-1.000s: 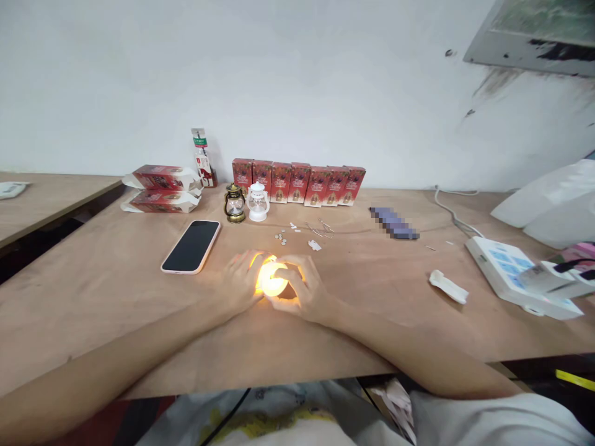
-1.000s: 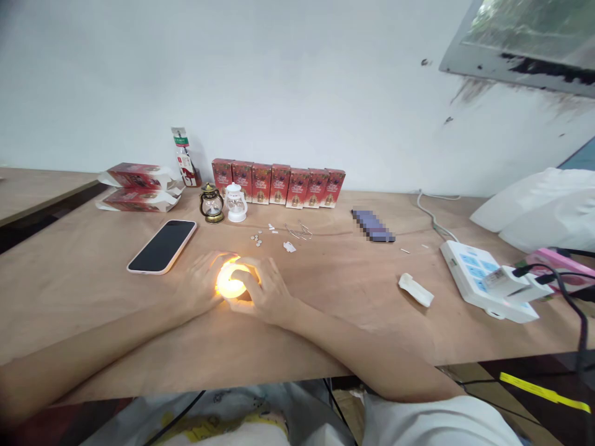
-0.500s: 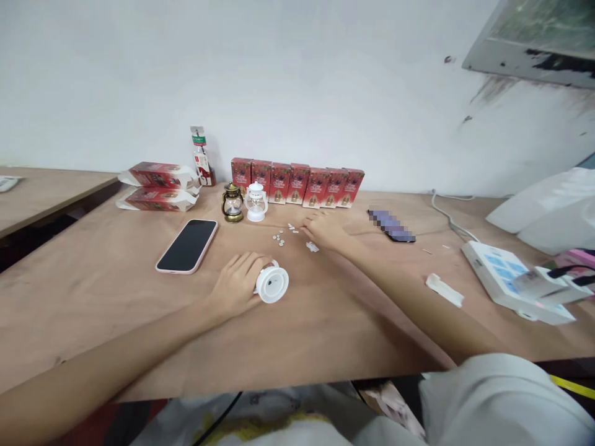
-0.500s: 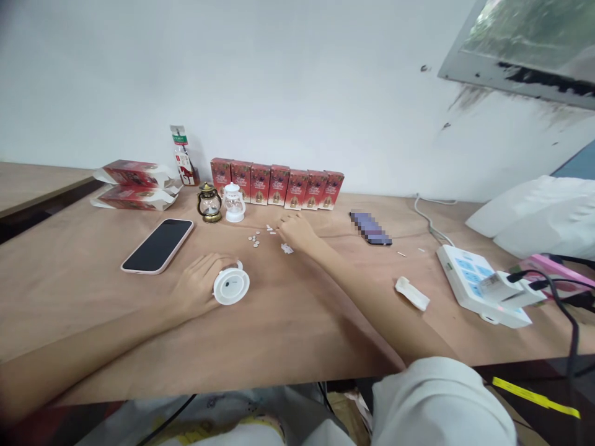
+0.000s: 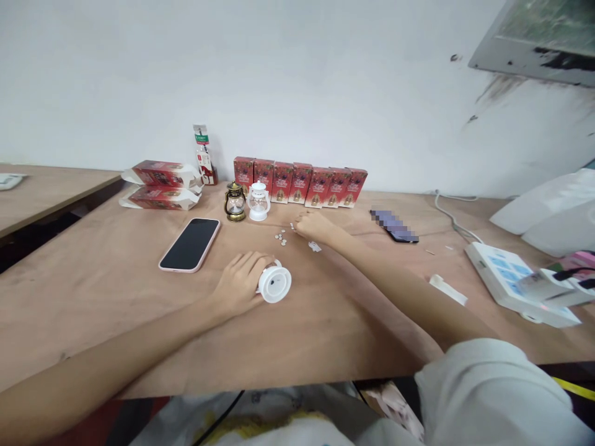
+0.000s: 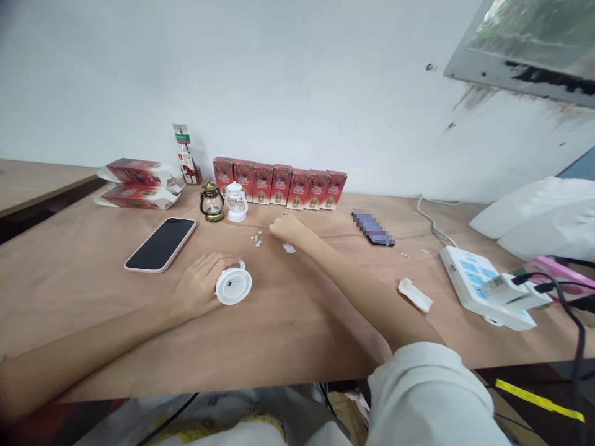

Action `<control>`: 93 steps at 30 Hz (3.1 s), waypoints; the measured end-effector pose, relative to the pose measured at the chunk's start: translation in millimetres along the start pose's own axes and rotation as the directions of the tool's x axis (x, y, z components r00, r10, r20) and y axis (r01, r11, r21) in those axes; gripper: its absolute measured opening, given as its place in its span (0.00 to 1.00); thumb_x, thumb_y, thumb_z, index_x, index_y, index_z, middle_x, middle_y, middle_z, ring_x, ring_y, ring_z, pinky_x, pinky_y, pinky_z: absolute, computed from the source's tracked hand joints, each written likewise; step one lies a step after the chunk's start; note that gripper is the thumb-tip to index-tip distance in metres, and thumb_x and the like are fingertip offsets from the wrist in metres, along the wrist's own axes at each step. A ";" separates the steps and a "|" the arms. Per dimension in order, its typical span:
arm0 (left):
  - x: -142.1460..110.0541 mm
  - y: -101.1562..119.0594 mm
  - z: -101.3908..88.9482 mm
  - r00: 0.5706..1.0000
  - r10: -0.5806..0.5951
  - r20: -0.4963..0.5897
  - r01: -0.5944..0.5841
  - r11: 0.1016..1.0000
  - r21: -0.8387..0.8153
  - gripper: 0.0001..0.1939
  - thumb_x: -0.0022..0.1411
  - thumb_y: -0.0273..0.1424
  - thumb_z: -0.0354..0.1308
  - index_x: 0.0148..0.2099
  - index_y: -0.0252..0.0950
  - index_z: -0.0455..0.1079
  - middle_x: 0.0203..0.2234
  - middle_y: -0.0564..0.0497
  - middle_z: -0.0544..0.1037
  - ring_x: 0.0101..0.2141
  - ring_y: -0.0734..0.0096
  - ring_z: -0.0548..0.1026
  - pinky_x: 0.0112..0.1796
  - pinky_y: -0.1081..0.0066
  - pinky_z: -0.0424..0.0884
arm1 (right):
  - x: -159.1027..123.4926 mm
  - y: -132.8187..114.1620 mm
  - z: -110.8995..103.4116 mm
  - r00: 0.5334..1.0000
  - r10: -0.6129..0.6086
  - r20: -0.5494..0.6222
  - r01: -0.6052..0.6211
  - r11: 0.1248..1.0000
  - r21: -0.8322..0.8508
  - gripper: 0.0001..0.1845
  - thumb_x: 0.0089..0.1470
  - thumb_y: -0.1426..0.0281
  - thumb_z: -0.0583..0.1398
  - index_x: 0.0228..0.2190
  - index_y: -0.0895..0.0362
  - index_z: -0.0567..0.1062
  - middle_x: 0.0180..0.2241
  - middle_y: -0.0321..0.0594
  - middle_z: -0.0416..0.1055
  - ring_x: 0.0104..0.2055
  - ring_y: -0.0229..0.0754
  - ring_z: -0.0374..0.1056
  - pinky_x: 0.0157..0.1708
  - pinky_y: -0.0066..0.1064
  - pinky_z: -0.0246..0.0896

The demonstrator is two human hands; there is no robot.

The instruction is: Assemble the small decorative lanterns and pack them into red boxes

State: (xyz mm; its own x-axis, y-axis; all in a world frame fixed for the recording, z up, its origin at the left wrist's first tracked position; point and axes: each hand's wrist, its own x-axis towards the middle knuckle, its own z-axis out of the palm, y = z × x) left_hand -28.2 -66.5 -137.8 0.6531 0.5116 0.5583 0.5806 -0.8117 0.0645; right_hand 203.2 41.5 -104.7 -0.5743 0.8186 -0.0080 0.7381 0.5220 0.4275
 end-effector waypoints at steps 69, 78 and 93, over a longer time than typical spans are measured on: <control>-0.7 -5.4 1.1 0.970 -0.197 -0.146 0.131 0.920 -0.369 0.13 0.58 0.33 0.54 0.46 0.37 0.64 0.40 0.46 0.75 0.41 0.60 0.75 0.40 0.64 0.71 | -52.7 -79.9 -17.5 0.647 0.588 -0.486 0.400 0.281 0.872 0.07 0.58 0.64 0.55 0.34 0.54 0.69 0.35 0.39 0.72 0.39 0.40 0.70 0.43 0.36 0.65; 0.8 -6.3 1.4 0.957 -0.205 -0.206 0.120 0.925 -0.361 0.13 0.58 0.35 0.56 0.45 0.39 0.66 0.41 0.47 0.73 0.43 0.62 0.73 0.44 0.63 0.71 | -55.8 14.7 46.7 0.722 0.690 0.042 -0.523 0.505 0.687 0.36 0.46 0.58 0.64 0.50 0.67 0.64 0.54 0.66 0.62 0.58 0.66 0.57 0.54 0.54 0.54; 3.7 -7.4 0.4 0.913 -0.324 -0.248 0.161 0.845 -0.510 0.26 0.47 0.36 0.67 0.49 0.43 0.65 0.41 0.48 0.75 0.40 0.60 0.75 0.43 0.60 0.70 | -66.1 24.4 73.6 0.690 0.696 -0.198 -0.318 0.537 0.782 0.29 0.44 0.56 0.64 0.43 0.61 0.68 0.39 0.50 0.70 0.42 0.51 0.67 0.43 0.44 0.62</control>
State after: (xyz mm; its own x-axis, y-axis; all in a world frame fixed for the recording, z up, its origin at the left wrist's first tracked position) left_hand -29.9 -58.6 -136.6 0.2880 0.6600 0.6939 0.3479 -0.7472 0.5662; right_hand 285.2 17.8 -160.3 0.0474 0.8811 0.4706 0.8553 0.2075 -0.4747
